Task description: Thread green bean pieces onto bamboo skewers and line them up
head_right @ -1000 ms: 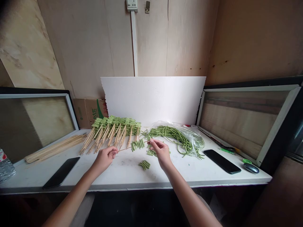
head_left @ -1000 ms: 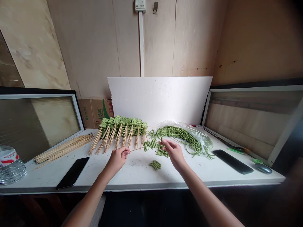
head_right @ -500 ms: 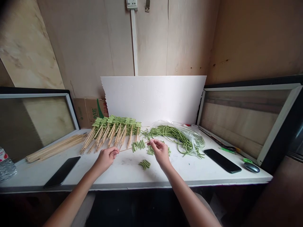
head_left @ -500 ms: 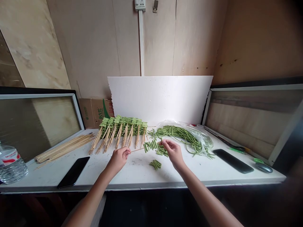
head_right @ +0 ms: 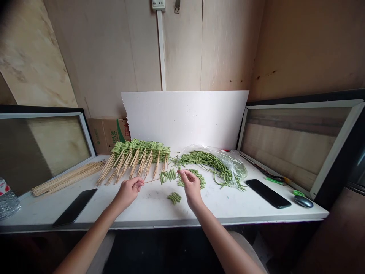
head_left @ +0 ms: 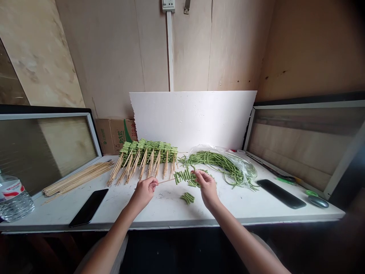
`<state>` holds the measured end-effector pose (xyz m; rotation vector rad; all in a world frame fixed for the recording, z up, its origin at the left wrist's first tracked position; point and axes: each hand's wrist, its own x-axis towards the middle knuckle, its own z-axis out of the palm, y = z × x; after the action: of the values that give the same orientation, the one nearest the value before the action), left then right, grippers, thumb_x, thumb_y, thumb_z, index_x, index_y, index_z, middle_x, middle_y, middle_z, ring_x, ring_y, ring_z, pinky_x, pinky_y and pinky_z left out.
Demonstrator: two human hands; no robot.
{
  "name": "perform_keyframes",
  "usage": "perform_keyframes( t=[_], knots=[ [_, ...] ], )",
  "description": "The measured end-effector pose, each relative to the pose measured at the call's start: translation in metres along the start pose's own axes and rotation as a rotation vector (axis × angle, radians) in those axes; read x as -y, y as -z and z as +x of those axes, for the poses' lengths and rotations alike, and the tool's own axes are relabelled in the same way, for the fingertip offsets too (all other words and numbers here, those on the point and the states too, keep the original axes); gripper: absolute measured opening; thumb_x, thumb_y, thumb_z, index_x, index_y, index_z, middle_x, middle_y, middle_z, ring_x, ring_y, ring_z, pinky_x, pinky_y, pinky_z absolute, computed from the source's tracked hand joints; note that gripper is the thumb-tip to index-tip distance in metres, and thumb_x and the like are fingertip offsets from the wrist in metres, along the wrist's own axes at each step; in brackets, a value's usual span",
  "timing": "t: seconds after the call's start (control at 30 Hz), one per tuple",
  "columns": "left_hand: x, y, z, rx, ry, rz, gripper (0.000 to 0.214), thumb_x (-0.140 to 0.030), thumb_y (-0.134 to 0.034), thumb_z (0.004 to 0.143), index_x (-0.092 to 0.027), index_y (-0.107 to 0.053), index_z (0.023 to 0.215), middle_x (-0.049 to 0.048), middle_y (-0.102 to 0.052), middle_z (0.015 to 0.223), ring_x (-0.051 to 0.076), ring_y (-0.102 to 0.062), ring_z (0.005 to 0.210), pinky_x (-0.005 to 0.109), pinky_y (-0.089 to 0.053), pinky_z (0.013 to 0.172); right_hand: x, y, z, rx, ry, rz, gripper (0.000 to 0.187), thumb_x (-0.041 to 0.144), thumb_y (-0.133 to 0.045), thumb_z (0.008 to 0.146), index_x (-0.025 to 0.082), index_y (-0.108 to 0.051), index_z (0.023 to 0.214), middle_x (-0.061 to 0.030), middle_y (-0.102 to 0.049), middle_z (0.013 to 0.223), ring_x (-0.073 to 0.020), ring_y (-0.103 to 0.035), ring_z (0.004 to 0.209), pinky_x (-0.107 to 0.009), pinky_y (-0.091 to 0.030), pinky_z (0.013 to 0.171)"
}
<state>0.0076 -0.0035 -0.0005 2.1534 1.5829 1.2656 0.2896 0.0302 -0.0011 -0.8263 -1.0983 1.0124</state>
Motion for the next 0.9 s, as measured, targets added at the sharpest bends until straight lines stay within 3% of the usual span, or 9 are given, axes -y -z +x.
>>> perform_keyframes(
  t=[0.6, 0.9],
  knots=[
    [0.000, -0.002, -0.001, 0.004, -0.012, 0.047, 0.023, -0.018, -0.044, 0.091, -0.020, -0.065, 0.082, 0.0008, -0.058, 0.064, 0.017, -0.057, 0.062, 0.025, -0.043, 0.062, -0.005, -0.003, -0.005, -0.013, -0.011, 0.013, 0.036, 0.060, -0.078, 0.080, 0.026, -0.082, 0.092, -0.0086, -0.080, 0.107, -0.0327, -0.066, 0.113, -0.041, -0.050, 0.091],
    [-0.007, -0.005, -0.001, 0.007, -0.022, 0.053, 0.025, -0.019, -0.042, 0.093, -0.020, -0.065, 0.082, 0.0008, -0.059, 0.063, 0.017, -0.058, 0.060, 0.026, -0.042, 0.062, -0.007, -0.009, -0.012, -0.059, -0.007, 0.053, 0.030, 0.055, -0.082, 0.078, 0.026, -0.080, 0.086, -0.0058, -0.078, 0.096, -0.0264, -0.068, 0.092, -0.038, -0.051, 0.083]
  ],
)
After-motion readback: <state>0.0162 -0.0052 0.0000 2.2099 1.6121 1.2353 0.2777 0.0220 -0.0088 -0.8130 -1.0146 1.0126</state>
